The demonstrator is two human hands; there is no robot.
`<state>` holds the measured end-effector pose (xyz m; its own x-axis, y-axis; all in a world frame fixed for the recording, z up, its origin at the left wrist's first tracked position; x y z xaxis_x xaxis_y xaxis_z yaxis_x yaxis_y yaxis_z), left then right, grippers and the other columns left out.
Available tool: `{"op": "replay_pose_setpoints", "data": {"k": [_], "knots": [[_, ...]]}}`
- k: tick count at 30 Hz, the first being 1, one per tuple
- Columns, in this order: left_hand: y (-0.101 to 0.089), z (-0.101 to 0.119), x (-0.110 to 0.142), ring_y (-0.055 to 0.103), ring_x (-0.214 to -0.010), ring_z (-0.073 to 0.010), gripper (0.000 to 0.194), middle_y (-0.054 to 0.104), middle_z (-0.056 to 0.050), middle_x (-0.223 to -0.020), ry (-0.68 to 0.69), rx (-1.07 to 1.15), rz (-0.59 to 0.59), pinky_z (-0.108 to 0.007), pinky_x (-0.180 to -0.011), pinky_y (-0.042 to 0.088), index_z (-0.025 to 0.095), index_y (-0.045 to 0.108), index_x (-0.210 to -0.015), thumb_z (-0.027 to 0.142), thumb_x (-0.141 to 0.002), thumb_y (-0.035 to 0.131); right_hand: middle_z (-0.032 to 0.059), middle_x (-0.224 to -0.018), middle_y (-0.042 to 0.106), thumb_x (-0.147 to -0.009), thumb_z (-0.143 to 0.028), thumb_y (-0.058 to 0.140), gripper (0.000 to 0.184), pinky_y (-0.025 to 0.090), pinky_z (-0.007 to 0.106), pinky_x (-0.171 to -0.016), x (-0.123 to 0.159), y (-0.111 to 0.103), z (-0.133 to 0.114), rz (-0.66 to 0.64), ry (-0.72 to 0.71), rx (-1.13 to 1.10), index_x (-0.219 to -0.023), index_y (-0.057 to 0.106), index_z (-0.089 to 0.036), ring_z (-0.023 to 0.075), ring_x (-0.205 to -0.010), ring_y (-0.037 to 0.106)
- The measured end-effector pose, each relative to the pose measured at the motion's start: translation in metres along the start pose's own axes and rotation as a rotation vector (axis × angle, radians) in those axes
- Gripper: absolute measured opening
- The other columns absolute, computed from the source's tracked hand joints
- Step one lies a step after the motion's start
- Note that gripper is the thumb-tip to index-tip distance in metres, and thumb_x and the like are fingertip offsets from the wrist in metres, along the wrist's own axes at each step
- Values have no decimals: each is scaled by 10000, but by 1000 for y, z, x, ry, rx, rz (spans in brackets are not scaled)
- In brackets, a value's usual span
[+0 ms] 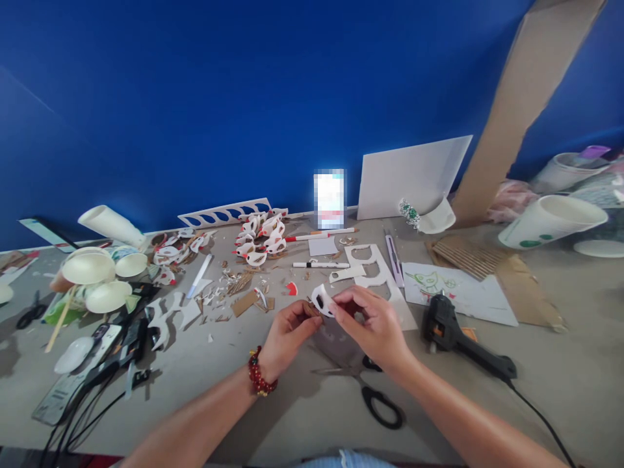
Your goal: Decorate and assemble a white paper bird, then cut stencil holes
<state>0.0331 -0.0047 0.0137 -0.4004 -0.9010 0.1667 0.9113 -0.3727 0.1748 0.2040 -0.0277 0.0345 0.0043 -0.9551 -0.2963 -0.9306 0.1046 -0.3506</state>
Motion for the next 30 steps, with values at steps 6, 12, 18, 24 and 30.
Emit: {"op": "replay_pose_setpoints", "data": {"k": [6, 12, 18, 24, 30], "knots": [[2, 4, 1, 454, -644, -104, 224, 537, 16, -665, -20, 17, 5, -216, -634, 375, 142, 581, -677, 319, -748, 699, -5, -680, 578, -865, -239, 601, 98, 417, 249, -600, 0, 0, -1, 6, 8, 1, -778, 614, -195, 138, -627, 537], [2, 2, 0, 473, -649, -106, 226, 554, 12, -666, -19, 18, 15, -216, -640, 386, 140, 597, -680, 325, -736, 716, -3, -670, 577, -868, -256, 595, 112, 416, 253, -591, 0, -1, -1, 0, 10, 10, -774, 614, -197, 144, -626, 541], [-3, 3, 1, 490, -676, -124, 177, 560, -1, -684, 2, -20, -31, -232, -668, 394, 145, 611, -693, 295, -770, 665, 11, -702, 595, -877, -271, 588, 115, 424, 265, -603, 1, -1, 3, -4, 26, 14, -795, 617, -197, 151, -640, 548], [-4, 4, 3, 501, -685, -137, 141, 571, -14, -699, 15, -66, -43, -243, -677, 398, 143, 629, -726, 262, -796, 603, 18, -704, 598, -889, -280, 576, 126, 429, 270, -608, 0, -1, 3, -2, 19, 6, -800, 613, -198, 152, -640, 544], [1, 3, 3, 468, -659, -119, 201, 529, 7, -673, 3, -17, -7, -231, -648, 384, 147, 580, -690, 313, -756, 673, 7, -687, 585, -878, -256, 590, 107, 422, 265, -603, 0, -1, 1, 2, 19, 14, -793, 617, -196, 145, -629, 538]]}}
Point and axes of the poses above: each hand's wrist, its own x-axis away from the middle knuckle, its own y-axis out of the palm, z = x × y, the point moved 1 cm from there along -x, towards the middle knuckle
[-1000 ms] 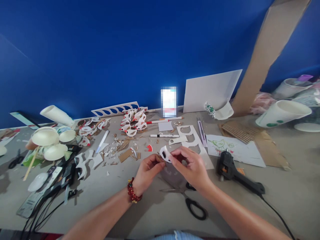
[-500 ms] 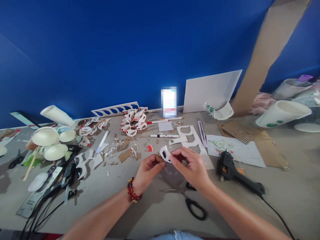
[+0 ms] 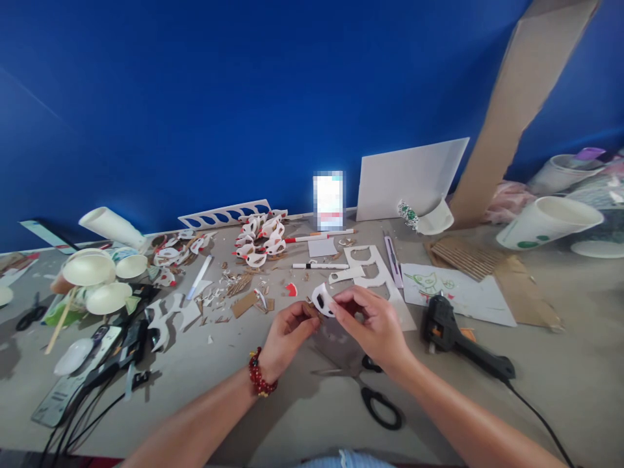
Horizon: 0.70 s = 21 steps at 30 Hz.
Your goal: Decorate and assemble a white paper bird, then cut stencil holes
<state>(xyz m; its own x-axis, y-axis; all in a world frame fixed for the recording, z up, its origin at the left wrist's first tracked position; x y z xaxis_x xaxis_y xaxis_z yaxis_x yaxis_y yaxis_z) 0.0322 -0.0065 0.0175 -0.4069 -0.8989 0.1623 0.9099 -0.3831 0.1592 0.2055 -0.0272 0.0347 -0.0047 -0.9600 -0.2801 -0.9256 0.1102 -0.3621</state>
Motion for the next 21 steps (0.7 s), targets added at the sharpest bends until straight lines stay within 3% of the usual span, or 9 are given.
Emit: {"op": "replay_pose_setpoints", "data": {"k": [21], "knots": [[0, 1, -1, 487, -661, -127, 245, 551, -2, -667, 11, -40, 1, -235, -645, 395, 147, 588, -682, 363, -755, 680, 8, -684, 603, -872, -264, 593, 114, 433, 261, -602, 0, 0, 1, 3, -15, 20, -780, 616, -201, 151, -626, 555]]}}
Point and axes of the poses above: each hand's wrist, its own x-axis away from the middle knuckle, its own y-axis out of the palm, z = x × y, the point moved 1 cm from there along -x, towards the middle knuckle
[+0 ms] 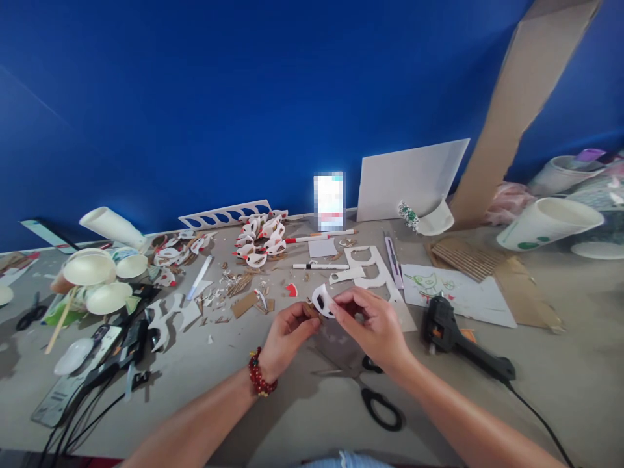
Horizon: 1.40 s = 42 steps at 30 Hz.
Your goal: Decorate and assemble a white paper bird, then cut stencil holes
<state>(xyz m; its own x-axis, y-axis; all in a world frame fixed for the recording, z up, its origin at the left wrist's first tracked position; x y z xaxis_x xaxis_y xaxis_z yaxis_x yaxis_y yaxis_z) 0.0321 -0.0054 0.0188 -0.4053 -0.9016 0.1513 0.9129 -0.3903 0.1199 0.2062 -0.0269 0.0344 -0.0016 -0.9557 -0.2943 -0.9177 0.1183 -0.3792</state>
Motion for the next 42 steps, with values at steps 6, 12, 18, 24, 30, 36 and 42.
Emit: {"op": "replay_pose_setpoints", "data": {"k": [6, 12, 18, 24, 30, 36, 42], "knots": [[-6, 3, 2, 518, -667, -137, 236, 577, -12, -674, 69, -29, 69, -246, -664, 412, 149, 606, -714, 353, -833, 599, 5, -673, 591, -872, -258, 589, 123, 430, 258, -601, -1, -2, -2, 12, -9, -2, -764, 608, -200, 149, -624, 551], [-13, -2, 0, 525, -668, -125, 163, 588, 8, -697, 78, -43, 192, -229, -663, 426, 167, 633, -788, 328, -802, 649, 8, -660, 596, -873, -261, 584, 136, 428, 260, -585, 0, -1, -3, 2, -26, 21, -756, 618, -201, 153, -621, 549], [-11, -1, -1, 504, -631, -108, 197, 568, 12, -673, 79, -50, 191, -213, -617, 413, 157, 623, -753, 345, -790, 671, 3, -656, 591, -875, -255, 584, 140, 426, 261, -598, -1, 0, -3, 0, -24, 18, -747, 609, -203, 150, -617, 544], [-11, -2, 0, 504, -636, -111, 184, 564, 12, -676, 75, -49, 194, -217, -628, 416, 159, 613, -764, 335, -801, 653, 3, -666, 586, -878, -256, 583, 131, 417, 259, -601, 0, 0, -2, -12, -16, 12, -760, 606, -206, 154, -631, 543], [-14, -3, 1, 548, -689, -142, 154, 615, -13, -708, 79, -83, 164, -246, -683, 438, 160, 619, -823, 307, -850, 584, 9, -677, 595, -870, -253, 591, 119, 413, 254, -594, -1, -1, 0, 5, -8, 18, -766, 615, -201, 156, -640, 548], [-13, 0, 1, 557, -702, -145, 159, 598, -16, -738, 139, -140, 159, -247, -668, 450, 162, 589, -832, 304, -879, 538, 9, -681, 593, -874, -274, 586, 127, 414, 245, -584, 0, 0, 3, 5, 26, -11, -779, 618, -196, 151, -636, 546], [-14, 7, 7, 549, -1014, -234, 387, 565, -114, -1117, 572, -599, 275, -391, -919, 443, 182, 505, -1190, 259, -826, 612, 11, -679, 608, -870, -278, 576, 139, 417, 235, -560, 1, 3, 4, -15, 44, 31, -774, 635, -197, 151, -623, 553]]}}
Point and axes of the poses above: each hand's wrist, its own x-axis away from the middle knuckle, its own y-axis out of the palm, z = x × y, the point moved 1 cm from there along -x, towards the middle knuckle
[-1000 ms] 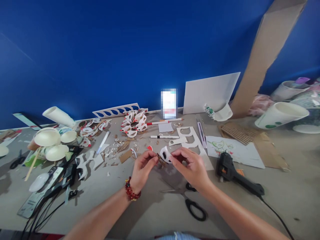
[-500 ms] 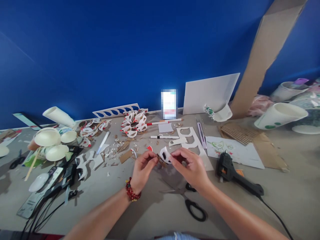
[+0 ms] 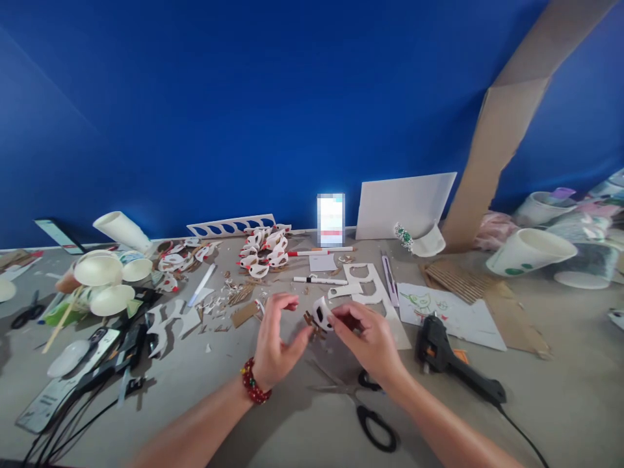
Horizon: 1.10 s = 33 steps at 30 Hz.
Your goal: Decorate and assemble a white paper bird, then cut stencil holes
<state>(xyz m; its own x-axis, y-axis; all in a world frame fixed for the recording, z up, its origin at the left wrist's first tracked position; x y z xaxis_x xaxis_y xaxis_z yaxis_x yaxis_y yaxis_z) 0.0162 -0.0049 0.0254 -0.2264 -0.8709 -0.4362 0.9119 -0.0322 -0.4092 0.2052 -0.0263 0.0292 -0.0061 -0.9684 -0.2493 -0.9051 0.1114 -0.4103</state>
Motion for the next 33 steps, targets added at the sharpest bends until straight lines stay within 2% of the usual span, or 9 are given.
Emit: {"op": "replay_pose_setpoints", "data": {"k": [3, 6, 8, 13, 16, 18, 24, 28, 33], "knots": [[0, 5, 2, 493, -1132, -281, 510, 545, -132, -1194, 176, -201, -66, -468, -1004, 372, 190, 463, -1269, 279, -803, 649, 13, -678, 620, -860, -261, 578, 131, 425, 241, -572, 1, 2, -2, -17, -15, 23, -763, 640, -198, 156, -619, 559], [1, 7, 1, 486, -1157, -275, 472, 559, -125, -1211, 213, -234, -122, -481, -1045, 325, 197, 459, -1279, 261, -837, 614, 16, -691, 624, -865, -249, 566, 130, 426, 250, -591, 2, 4, -4, -53, -32, 36, -771, 640, -199, 160, -631, 564], [1, 7, 0, 510, -1134, -249, 374, 584, -108, -1183, 167, -186, -134, -442, -1035, 344, 205, 491, -1238, 227, -871, 566, 15, -693, 617, -875, -257, 556, 138, 422, 251, -596, 3, 5, -5, -90, -41, 43, -780, 639, -200, 160, -635, 563], [-6, 7, -8, 582, -994, -192, 173, 643, -71, -1031, -47, 39, -132, -304, -908, 424, 192, 585, -1057, 221, -925, 478, 8, -677, 593, -873, -261, 560, 141, 400, 252, -594, 3, 7, -8, -157, -65, 88, -756, 612, -202, 160, -639, 546], [-9, 6, -12, 589, -876, -178, 159, 643, -53, -887, -99, 112, -143, -277, -848, 428, 171, 611, -869, 247, -924, 482, 3, -674, 590, -861, -232, 565, 132, 392, 254, -610, 3, 10, -9, -186, -89, 106, -734, 587, -204, 157, -645, 537], [-10, 4, -12, 578, -815, -167, 183, 626, -38, -816, -129, 137, -160, -267, -817, 424, 165, 601, -809, 270, -918, 497, 4, -686, 594, -857, -222, 562, 129, 387, 253, -613, 3, 11, -9, -201, -91, 107, -731, 580, -204, 155, -652, 534], [-9, 0, -12, 529, -752, -143, 200, 609, -19, -801, -249, 197, -201, -238, -727, 397, 164, 624, -859, 333, -905, 526, -5, -662, 584, -844, -220, 573, 128, 369, 243, -584, 5, 11, -7, -202, -43, 89, -718, 580, -199, 148, -640, 525], [-7, -3, -13, 464, -663, -112, 216, 549, 9, -732, -371, 311, -253, -214, -638, 369, 163, 619, -845, 366, -884, 557, -9, -650, 579, -854, -235, 575, 161, 366, 240, -576, 5, 10, -10, -211, -50, 79, -698, 566, -198, 145, -632, 520], [-4, -6, -13, 467, -691, -111, 227, 534, 8, -727, -473, 494, -269, -207, -665, 379, 153, 627, -800, 376, -841, 621, -1, -684, 597, -908, -254, 532, 172, 406, 249, -618, 6, 5, -13, -205, -68, 11, -763, 609, -201, 143, -649, 549]]}}
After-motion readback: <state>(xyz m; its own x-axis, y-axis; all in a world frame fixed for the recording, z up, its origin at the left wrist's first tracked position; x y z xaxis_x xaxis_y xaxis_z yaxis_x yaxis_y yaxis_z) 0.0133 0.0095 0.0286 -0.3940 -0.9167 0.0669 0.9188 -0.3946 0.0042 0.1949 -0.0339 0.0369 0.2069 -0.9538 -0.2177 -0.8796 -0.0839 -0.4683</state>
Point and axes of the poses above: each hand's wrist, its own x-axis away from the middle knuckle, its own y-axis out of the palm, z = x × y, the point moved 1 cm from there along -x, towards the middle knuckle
